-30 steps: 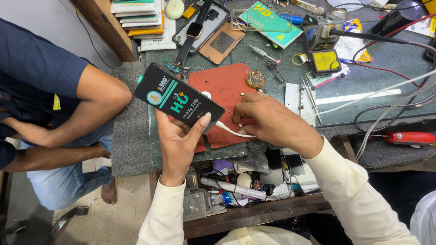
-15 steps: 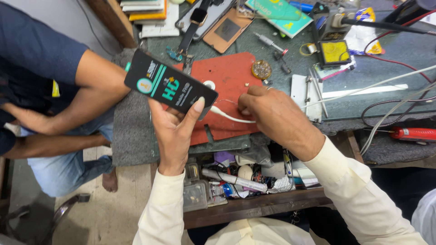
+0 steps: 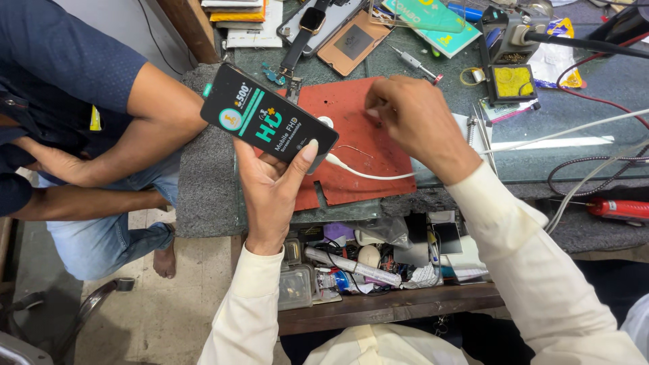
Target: The person disassembles the internal components of a mobile phone, removes a circuit board module, and uses a screwdriver to loosen and remove several screws from the internal chassis.
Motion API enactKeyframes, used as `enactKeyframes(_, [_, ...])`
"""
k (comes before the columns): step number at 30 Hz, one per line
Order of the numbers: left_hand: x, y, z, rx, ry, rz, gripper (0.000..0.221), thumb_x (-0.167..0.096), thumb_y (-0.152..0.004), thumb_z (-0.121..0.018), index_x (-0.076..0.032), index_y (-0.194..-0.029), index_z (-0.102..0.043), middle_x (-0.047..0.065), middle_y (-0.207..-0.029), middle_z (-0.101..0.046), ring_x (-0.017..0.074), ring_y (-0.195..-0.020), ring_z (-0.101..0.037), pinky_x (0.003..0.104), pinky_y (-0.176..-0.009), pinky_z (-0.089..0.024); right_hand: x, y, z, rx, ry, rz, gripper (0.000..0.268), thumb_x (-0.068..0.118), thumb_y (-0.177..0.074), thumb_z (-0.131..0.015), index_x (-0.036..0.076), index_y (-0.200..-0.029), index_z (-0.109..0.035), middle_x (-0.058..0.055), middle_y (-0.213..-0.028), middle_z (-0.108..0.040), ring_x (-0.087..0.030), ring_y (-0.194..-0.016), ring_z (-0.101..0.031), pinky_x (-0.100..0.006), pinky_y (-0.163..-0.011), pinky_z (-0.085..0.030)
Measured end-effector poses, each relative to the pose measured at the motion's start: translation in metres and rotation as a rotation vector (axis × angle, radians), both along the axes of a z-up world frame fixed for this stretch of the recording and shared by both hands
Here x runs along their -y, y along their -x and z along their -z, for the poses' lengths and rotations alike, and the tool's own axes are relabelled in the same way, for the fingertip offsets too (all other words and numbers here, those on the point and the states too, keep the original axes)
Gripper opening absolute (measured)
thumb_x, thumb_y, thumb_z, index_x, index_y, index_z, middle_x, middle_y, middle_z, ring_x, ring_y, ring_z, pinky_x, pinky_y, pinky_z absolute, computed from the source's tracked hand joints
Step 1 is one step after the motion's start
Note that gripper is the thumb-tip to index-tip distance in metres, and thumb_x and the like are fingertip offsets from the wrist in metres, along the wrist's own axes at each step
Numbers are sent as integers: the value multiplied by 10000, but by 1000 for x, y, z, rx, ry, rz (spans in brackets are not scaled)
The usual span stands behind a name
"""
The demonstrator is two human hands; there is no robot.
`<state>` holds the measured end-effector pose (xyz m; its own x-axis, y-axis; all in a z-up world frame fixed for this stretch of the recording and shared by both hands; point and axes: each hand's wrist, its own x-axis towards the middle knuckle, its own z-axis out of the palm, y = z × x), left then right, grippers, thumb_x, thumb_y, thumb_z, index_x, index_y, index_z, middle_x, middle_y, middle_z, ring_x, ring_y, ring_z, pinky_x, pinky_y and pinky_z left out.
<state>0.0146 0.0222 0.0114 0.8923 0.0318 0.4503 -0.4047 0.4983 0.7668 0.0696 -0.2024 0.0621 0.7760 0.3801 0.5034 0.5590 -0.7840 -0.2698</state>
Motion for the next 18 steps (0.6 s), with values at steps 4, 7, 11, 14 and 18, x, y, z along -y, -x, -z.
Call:
enactKeyframes(4, [-1,-2,5,8,-33,-58,795,23,-984,-698,-31,-1580,-175,163,-1326,-612,243,-1198,-704,381,-1052,-615,-10,-11,-2,41,61,10,118,-25,-888,-642,35,-975,-693,-136,-930,-695,-378,-872,-665,-488,-747,-519])
enactKeyframes(7, [-2,-5,10,25,-44,-90,773,26,-993,-715,-22,-1576,-210,147,-1328,-604,213,-1194,-691,356,-1058,-598,-23,-4,-11,2,-4,-101,173,-4,-868,-707,33,-1037,-701,-133,-985,-694,-351,-902,-678,-457,-763,-535])
enactKeyframes(11, [-4,-5,15,14,-53,-106,739,24,-987,-730,-22,-1546,-249,129,-1300,-618,186,-1160,-691,328,-1020,-594,-39,4,-18,-73,-118,-463,378,6,-773,-764,-10,-1136,-660,-167,-1116,-672,-335,-1004,-674,-405,-819,-558])
enactKeyframes(14, [-2,-5,13,8,-53,-88,728,15,-979,-727,-28,-1530,-254,118,-1283,-631,179,-1151,-697,323,-1019,-600,-42,2,-16,-102,-55,-427,358,-12,-794,-764,11,-1142,-683,-138,-1093,-703,-313,-991,-702,-391,-821,-572])
enactKeyframes(18, [0,-6,13,14,-64,-75,714,23,-976,-729,-20,-1521,-269,117,-1258,-632,178,-1116,-699,332,-988,-608,-37,-11,-15,-97,-98,-298,321,-14,-847,-764,52,-1157,-710,-116,-1046,-726,-303,-925,-730,-389,-779,-593])
